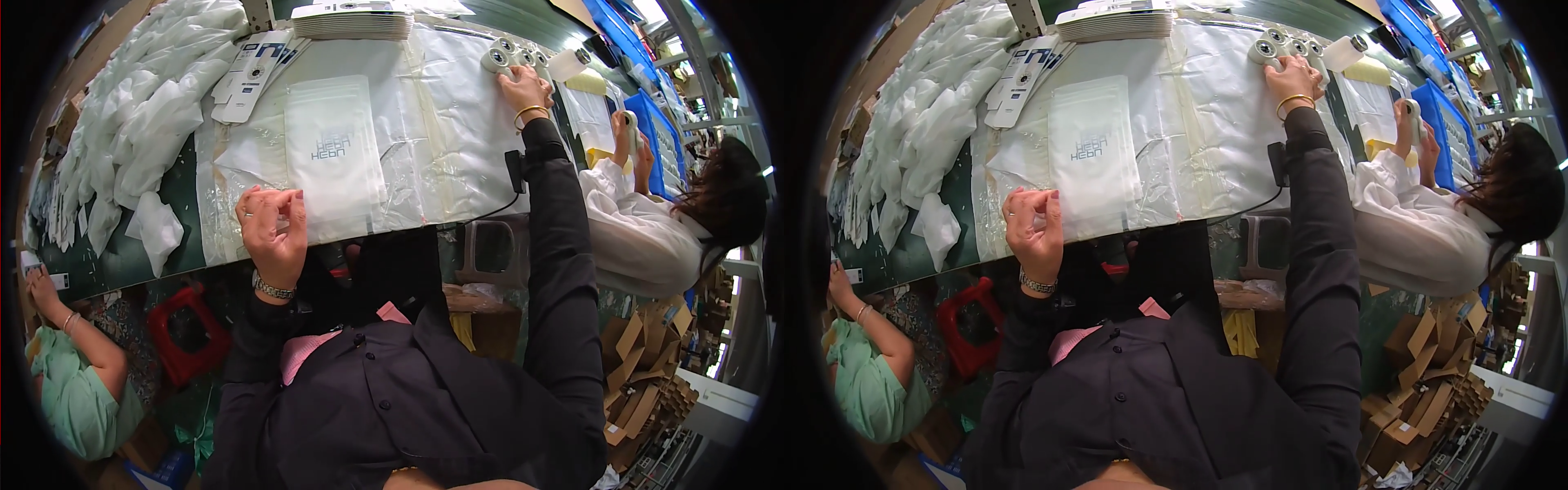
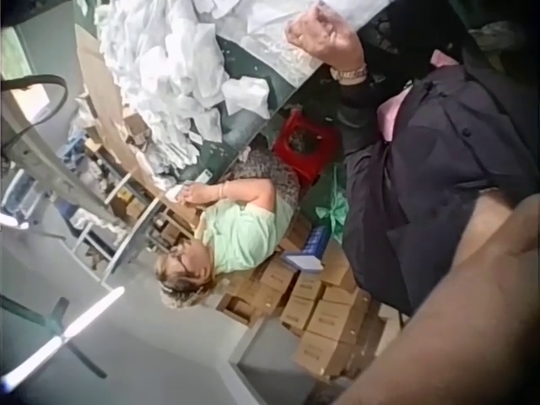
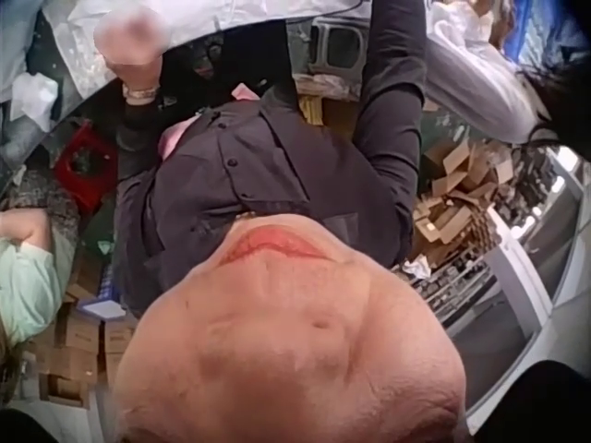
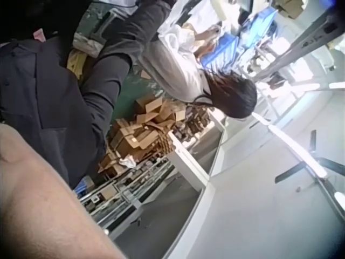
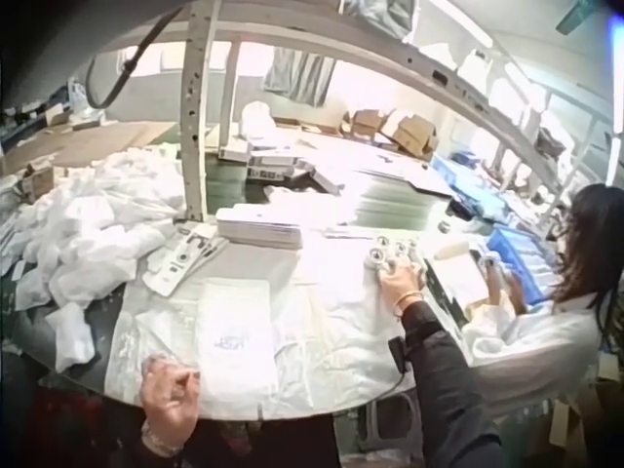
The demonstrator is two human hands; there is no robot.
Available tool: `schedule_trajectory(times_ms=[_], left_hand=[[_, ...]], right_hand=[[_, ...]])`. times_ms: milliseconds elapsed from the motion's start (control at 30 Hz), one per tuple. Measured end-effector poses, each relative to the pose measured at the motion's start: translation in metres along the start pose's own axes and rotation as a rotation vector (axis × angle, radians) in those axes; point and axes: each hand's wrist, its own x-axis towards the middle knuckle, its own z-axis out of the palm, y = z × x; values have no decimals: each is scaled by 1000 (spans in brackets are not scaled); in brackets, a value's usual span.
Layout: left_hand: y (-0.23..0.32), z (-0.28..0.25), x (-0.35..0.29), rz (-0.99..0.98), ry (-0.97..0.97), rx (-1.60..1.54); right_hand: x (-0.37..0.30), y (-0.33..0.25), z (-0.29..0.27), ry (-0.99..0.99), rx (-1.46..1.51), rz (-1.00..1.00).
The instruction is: Packaging small circular items into white paper bags at a production workbench.
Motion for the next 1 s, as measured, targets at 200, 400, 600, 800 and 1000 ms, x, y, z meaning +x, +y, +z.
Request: schedule_trajectory(times_ms=[200, 400, 600, 800, 1000], left_hand=[[-2, 2, 0, 10, 0, -5], [-1, 2, 1, 25, 15, 4], [-6, 3, -3, 42, 6, 19], [-8, 1, -9, 57, 35, 18], [-14, 4, -9, 89, 69, 1]], right_hand=[[-15, -17, -21, -89, -168, -47], [-75, -34, -73, -244, -109, -221], [-149, -36, -115, -305, 29, -525], [-194, -48, -116, -105, 37, -599], [-242, -90, -128, -106, 163, -333]])
